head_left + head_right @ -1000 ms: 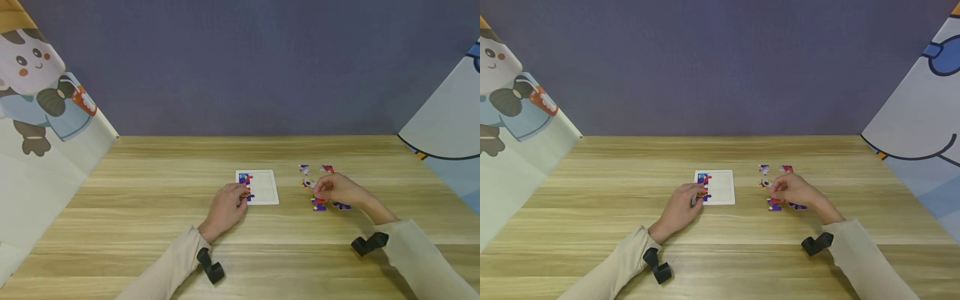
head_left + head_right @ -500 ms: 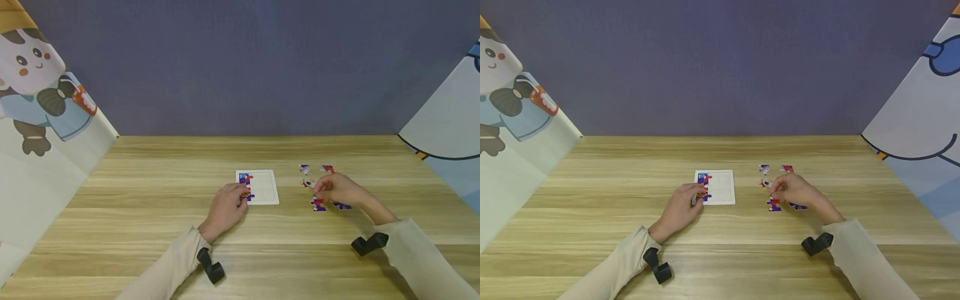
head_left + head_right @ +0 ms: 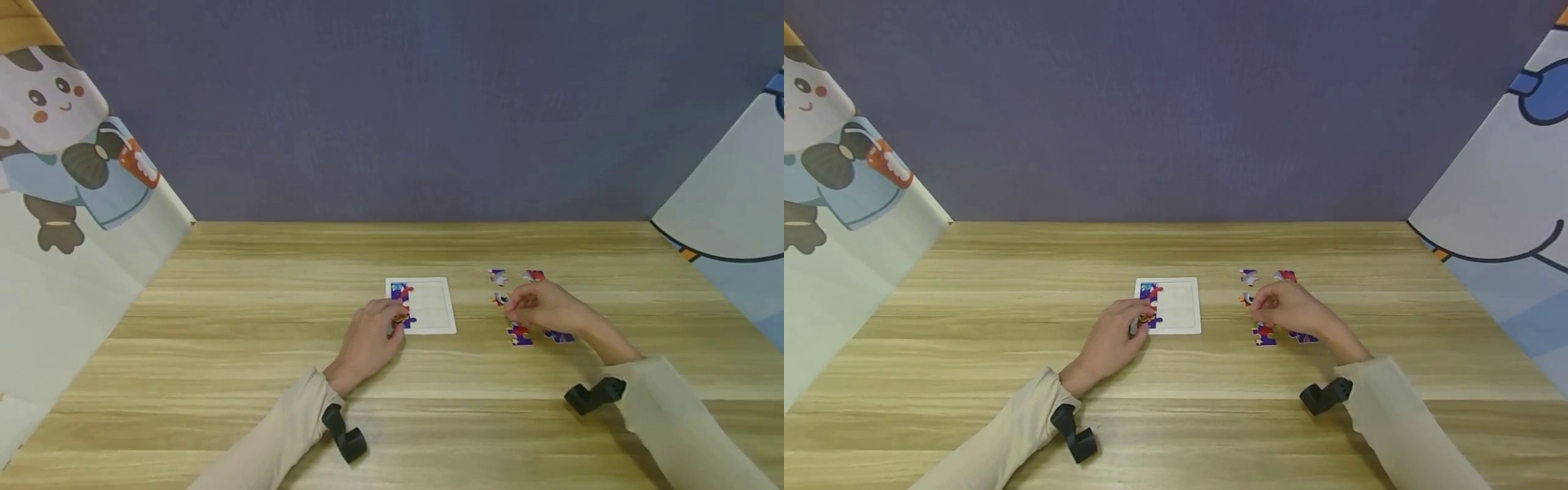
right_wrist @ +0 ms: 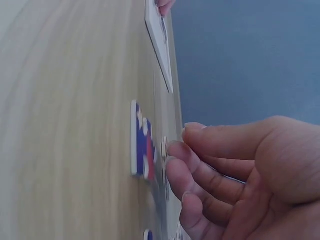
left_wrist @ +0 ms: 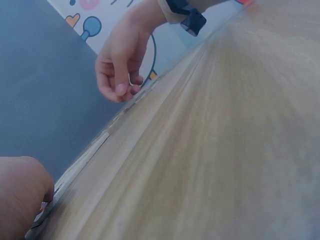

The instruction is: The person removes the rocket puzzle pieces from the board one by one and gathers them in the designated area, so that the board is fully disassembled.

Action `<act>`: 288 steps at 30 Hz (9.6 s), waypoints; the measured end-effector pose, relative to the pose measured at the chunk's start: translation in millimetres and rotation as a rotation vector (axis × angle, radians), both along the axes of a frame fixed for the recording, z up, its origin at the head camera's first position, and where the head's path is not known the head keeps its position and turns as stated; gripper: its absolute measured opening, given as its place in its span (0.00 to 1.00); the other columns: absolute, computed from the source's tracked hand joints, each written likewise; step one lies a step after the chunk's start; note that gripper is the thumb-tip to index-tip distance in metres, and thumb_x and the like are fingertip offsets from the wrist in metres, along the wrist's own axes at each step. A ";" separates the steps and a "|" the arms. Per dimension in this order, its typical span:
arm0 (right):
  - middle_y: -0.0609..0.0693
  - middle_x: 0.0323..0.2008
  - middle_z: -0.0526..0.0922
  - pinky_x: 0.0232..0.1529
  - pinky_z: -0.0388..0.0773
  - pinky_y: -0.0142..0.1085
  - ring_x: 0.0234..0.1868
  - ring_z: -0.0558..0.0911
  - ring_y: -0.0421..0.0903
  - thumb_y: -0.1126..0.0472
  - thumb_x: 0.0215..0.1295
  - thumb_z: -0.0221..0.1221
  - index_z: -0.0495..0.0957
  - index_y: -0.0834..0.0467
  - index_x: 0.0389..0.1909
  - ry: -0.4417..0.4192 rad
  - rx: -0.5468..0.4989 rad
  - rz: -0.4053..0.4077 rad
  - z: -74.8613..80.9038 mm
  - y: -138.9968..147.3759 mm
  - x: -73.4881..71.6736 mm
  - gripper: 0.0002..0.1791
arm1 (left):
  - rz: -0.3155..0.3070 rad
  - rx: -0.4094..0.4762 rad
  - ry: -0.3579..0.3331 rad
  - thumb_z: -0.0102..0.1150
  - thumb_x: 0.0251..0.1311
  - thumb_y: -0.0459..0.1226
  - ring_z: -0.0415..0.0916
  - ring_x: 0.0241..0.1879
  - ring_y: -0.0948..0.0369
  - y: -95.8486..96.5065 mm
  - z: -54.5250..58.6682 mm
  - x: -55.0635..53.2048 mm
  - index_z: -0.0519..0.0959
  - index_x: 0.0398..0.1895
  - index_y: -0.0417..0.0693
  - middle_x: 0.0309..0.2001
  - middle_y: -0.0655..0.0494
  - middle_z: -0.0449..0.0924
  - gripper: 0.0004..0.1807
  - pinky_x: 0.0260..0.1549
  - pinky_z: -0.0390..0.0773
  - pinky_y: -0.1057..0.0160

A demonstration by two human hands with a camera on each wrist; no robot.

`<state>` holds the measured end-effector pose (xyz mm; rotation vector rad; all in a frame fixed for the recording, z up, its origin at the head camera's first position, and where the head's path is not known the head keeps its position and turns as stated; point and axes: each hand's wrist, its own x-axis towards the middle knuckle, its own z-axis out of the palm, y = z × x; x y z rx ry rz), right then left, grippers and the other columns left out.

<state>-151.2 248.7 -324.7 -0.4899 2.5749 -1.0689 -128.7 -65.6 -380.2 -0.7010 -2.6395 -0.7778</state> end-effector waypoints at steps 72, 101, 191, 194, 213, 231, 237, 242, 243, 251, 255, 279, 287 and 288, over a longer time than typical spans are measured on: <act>0.55 0.31 0.81 0.26 0.74 0.32 0.25 0.76 0.41 0.67 0.60 0.60 0.77 0.65 0.44 0.050 -0.001 0.080 -5.4 -123.8 -40.6 0.12 | 0.005 0.009 -0.004 0.61 0.54 0.33 0.77 0.50 0.53 1.2 2.9 0.2 0.82 0.41 0.45 0.44 0.51 0.83 0.10 0.52 0.75 0.52; 0.53 0.30 0.80 0.26 0.70 0.29 0.26 0.73 0.41 0.67 0.59 0.60 0.76 0.67 0.50 0.040 0.037 0.043 -9.6 -141.8 -56.0 0.18 | -0.006 0.014 0.018 0.60 0.53 0.33 0.77 0.49 0.53 2.4 0.5 -0.8 0.82 0.39 0.46 0.43 0.53 0.83 0.09 0.50 0.76 0.53; 0.60 0.33 0.80 0.39 0.77 0.37 0.36 0.79 0.50 0.75 0.58 0.56 0.77 0.67 0.39 0.219 -0.106 0.031 -16.4 -152.2 -52.5 0.08 | -0.005 0.022 0.043 0.60 0.52 0.32 0.77 0.48 0.53 0.7 -1.0 -2.0 0.82 0.38 0.44 0.44 0.51 0.82 0.09 0.48 0.76 0.53; 0.59 0.32 0.80 0.39 0.77 0.37 0.35 0.79 0.50 0.76 0.58 0.55 0.77 0.66 0.38 0.240 -0.100 0.043 -15.9 -152.9 -53.2 0.08 | -0.005 0.025 0.051 0.59 0.52 0.32 0.77 0.47 0.54 0.5 -1.0 -2.8 0.82 0.37 0.44 0.41 0.52 0.82 0.08 0.47 0.77 0.54; 0.58 0.33 0.82 0.37 0.77 0.38 0.34 0.79 0.49 0.74 0.61 0.54 0.79 0.64 0.36 0.295 -0.105 0.011 -15.2 -154.8 -51.0 0.07 | -0.009 0.034 0.065 0.59 0.52 0.31 0.78 0.44 0.54 0.8 -0.7 -2.9 0.81 0.36 0.45 0.39 0.53 0.82 0.08 0.43 0.77 0.54; 0.58 0.35 0.81 0.36 0.74 0.32 0.36 0.78 0.48 0.70 0.63 0.55 0.79 0.63 0.40 0.178 -0.137 -0.044 -8.2 -147.4 -51.3 0.08 | 0.000 0.008 0.030 0.59 0.53 0.32 0.77 0.46 0.54 0.7 -0.6 -0.2 0.82 0.38 0.45 0.42 0.52 0.82 0.09 0.47 0.76 0.54; 0.58 0.35 0.80 0.32 0.74 0.30 0.35 0.78 0.47 0.70 0.63 0.54 0.78 0.65 0.41 0.142 -0.133 -0.037 -4.7 -141.1 -54.9 0.08 | -0.004 0.014 0.046 0.59 0.53 0.32 0.77 0.45 0.54 0.0 0.7 -1.6 0.81 0.37 0.45 0.41 0.52 0.82 0.08 0.46 0.77 0.55; 0.57 0.34 0.79 0.29 0.74 0.30 0.32 0.78 0.45 0.69 0.65 0.53 0.77 0.65 0.42 0.122 -0.130 -0.062 -1.3 -131.4 -57.6 0.08 | -0.006 0.014 0.053 0.59 0.52 0.32 0.78 0.46 0.54 -0.6 0.4 -2.4 0.82 0.37 0.45 0.43 0.51 0.83 0.08 0.47 0.77 0.55; 0.57 0.33 0.79 0.29 0.74 0.30 0.32 0.78 0.45 0.69 0.65 0.53 0.77 0.66 0.42 0.123 -0.130 -0.065 -1.2 -129.1 -58.2 0.08 | -0.006 0.014 0.054 0.59 0.52 0.32 0.78 0.46 0.54 -0.6 0.3 -2.5 0.82 0.37 0.45 0.43 0.51 0.83 0.09 0.47 0.77 0.55; 0.59 0.34 0.79 0.31 0.74 0.31 0.33 0.78 0.47 0.70 0.66 0.52 0.76 0.68 0.43 0.107 -0.116 -0.081 1.4 -111.5 -63.8 0.08 | -0.012 0.000 0.046 0.61 0.54 0.34 0.78 0.46 0.53 0.0 0.5 -2.1 0.82 0.37 0.45 0.43 0.50 0.83 0.07 0.49 0.77 0.55; 0.59 0.33 0.78 0.31 0.74 0.31 0.34 0.78 0.49 0.70 0.66 0.52 0.75 0.68 0.43 0.094 -0.118 -0.096 2.6 -102.2 -68.7 0.08 | -0.009 -0.002 0.020 0.63 0.56 0.37 0.78 0.48 0.53 -0.2 0.9 -1.9 0.82 0.38 0.46 0.45 0.50 0.83 0.08 0.50 0.76 0.53; 0.61 0.35 0.80 0.28 0.71 0.28 0.32 0.75 0.44 0.71 0.64 0.52 0.76 0.73 0.42 0.112 -0.032 -0.114 0.2 -64.8 -83.2 0.10 | 0.013 -0.013 0.019 0.63 0.56 0.38 0.77 0.50 0.54 -1.6 0.6 -3.8 0.82 0.37 0.48 0.46 0.52 0.83 0.07 0.49 0.76 0.52; 0.59 0.34 0.81 0.28 0.73 0.32 0.31 0.77 0.44 0.68 0.65 0.54 0.76 0.71 0.44 0.047 0.011 -0.143 -4.8 -60.2 -87.6 0.11 | 0.011 -0.009 0.021 0.63 0.55 0.37 0.77 0.49 0.53 -0.7 1.9 -2.4 0.82 0.37 0.48 0.45 0.51 0.83 0.07 0.48 0.75 0.52; 0.59 0.35 0.81 0.28 0.73 0.32 0.31 0.77 0.45 0.68 0.65 0.54 0.76 0.72 0.44 0.046 0.014 -0.144 -5.2 -59.9 -87.8 0.12 | 0.011 -0.008 0.020 0.63 0.55 0.37 0.77 0.49 0.53 -0.6 2.0 -2.3 0.82 0.37 0.48 0.45 0.51 0.83 0.07 0.48 0.75 0.52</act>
